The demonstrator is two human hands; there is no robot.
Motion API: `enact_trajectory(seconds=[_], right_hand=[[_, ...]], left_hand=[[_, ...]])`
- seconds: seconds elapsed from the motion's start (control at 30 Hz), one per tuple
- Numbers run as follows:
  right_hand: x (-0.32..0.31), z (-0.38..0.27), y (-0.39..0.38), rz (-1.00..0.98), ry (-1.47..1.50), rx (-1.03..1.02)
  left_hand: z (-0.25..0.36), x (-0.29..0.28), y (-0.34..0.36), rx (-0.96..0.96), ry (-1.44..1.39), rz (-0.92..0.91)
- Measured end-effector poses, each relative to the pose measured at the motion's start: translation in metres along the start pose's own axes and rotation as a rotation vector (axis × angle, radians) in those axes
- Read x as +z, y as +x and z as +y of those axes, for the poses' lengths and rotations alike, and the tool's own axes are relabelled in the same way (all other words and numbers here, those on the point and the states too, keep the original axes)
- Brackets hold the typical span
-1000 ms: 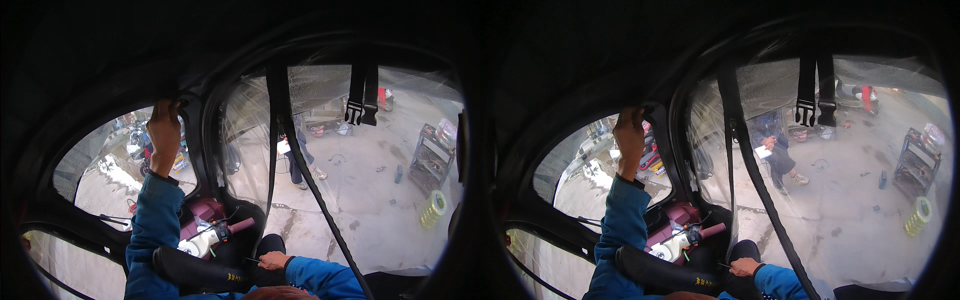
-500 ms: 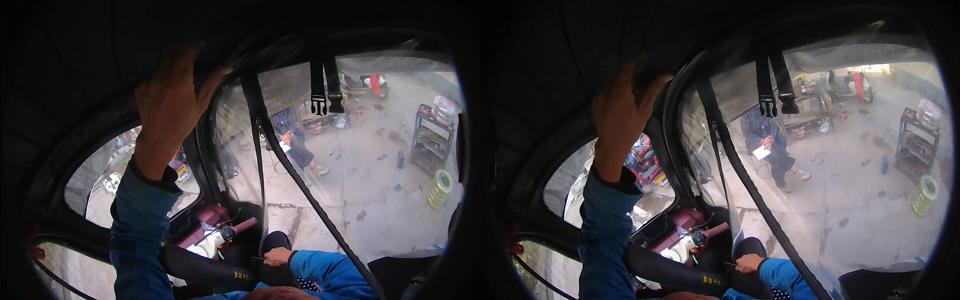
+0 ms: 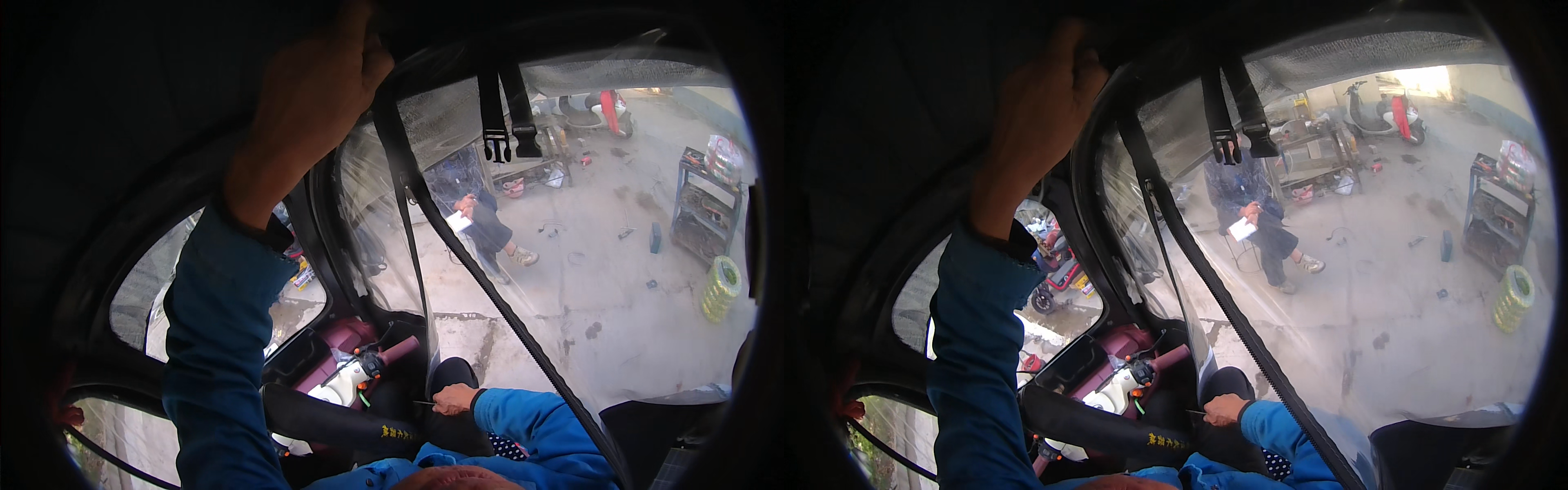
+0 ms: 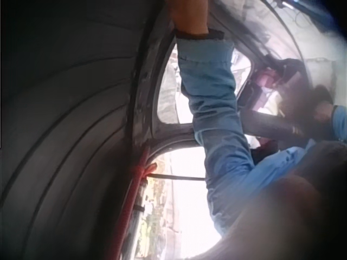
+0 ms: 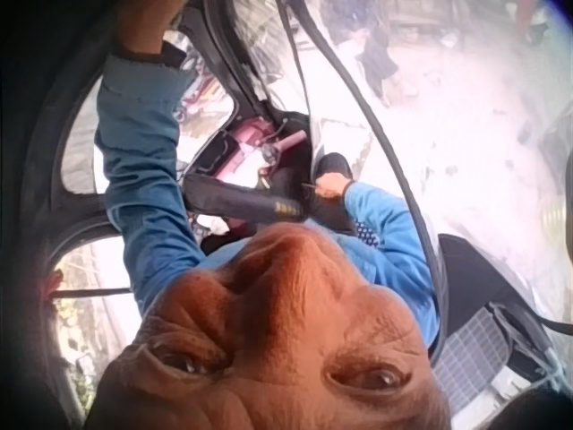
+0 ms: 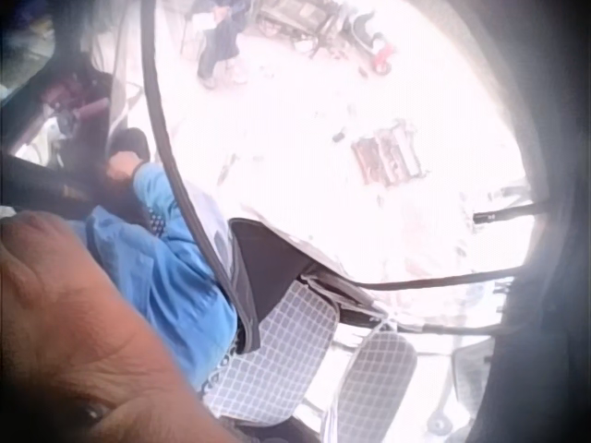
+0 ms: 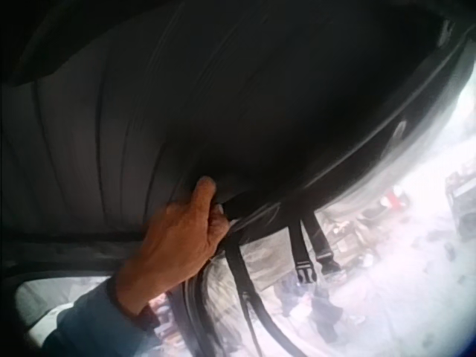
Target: The person repeatedly uses a small metal tool to pry and reseat the zipper of a transparent scooter cover. They work along the top edge and side seams, adjusting the zipper tape and cover fabric while seated on the scooter.
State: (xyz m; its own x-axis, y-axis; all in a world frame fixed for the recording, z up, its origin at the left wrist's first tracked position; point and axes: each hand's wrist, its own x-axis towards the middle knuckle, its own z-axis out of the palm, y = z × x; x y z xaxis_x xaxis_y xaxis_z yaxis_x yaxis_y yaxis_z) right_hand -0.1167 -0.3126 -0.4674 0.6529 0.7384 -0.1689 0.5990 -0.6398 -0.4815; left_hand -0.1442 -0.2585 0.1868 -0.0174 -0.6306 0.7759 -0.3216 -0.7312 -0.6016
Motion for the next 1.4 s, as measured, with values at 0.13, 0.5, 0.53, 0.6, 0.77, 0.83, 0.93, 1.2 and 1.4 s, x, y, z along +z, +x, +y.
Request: enact_trajectory(seconds=[0.13, 0.5, 0.53, 0.6, 0.77, 0.83, 0.93, 1.2, 1.4], right_hand=[[-0.001, -0.001, 0.000, -0.021, 0.008, 0.010], [-0.009, -0.010, -0.007, 0.001, -0.014, 0.054], [-0.010, -0.010, -0.007, -0.006, -0.011, 0.050], [-0.012, -0.012, -0.007, 0.005, -0.029, 0.041], [-0.016, -0.016, -0.010, -0.018, -0.047, 0.063], [-0.018, -0.017, -0.011, -0.011, -0.027, 0.065], [-0.019, -0.018, -0.012, -0.001, -0.045, 0.052], [-0.017, -0.016, -0.012, 0.037, -0.048, 0.041], [-0.011, -0.012, -0.008, 0.032, -0.050, 0.042]], left_hand=[[-0.013, 0.003, -0.005, -0.098, -0.292, 0.006], [-0.029, -0.020, -0.044, 0.149, 0.181, 0.055], [-0.032, -0.020, -0.046, 0.242, 0.236, 0.167], [-0.039, -0.025, -0.059, 0.227, 0.441, 0.181], [-0.067, -0.026, -0.073, 0.247, 0.586, 0.358], [-0.077, -0.019, -0.075, 0.270, 0.568, 0.412], [-0.089, -0.009, -0.085, 0.127, 0.501, 0.359], [-0.109, -0.010, -0.111, 0.054, 0.178, 0.329], [-0.113, 0.006, -0.144, 0.149, 0.205, 0.278]])
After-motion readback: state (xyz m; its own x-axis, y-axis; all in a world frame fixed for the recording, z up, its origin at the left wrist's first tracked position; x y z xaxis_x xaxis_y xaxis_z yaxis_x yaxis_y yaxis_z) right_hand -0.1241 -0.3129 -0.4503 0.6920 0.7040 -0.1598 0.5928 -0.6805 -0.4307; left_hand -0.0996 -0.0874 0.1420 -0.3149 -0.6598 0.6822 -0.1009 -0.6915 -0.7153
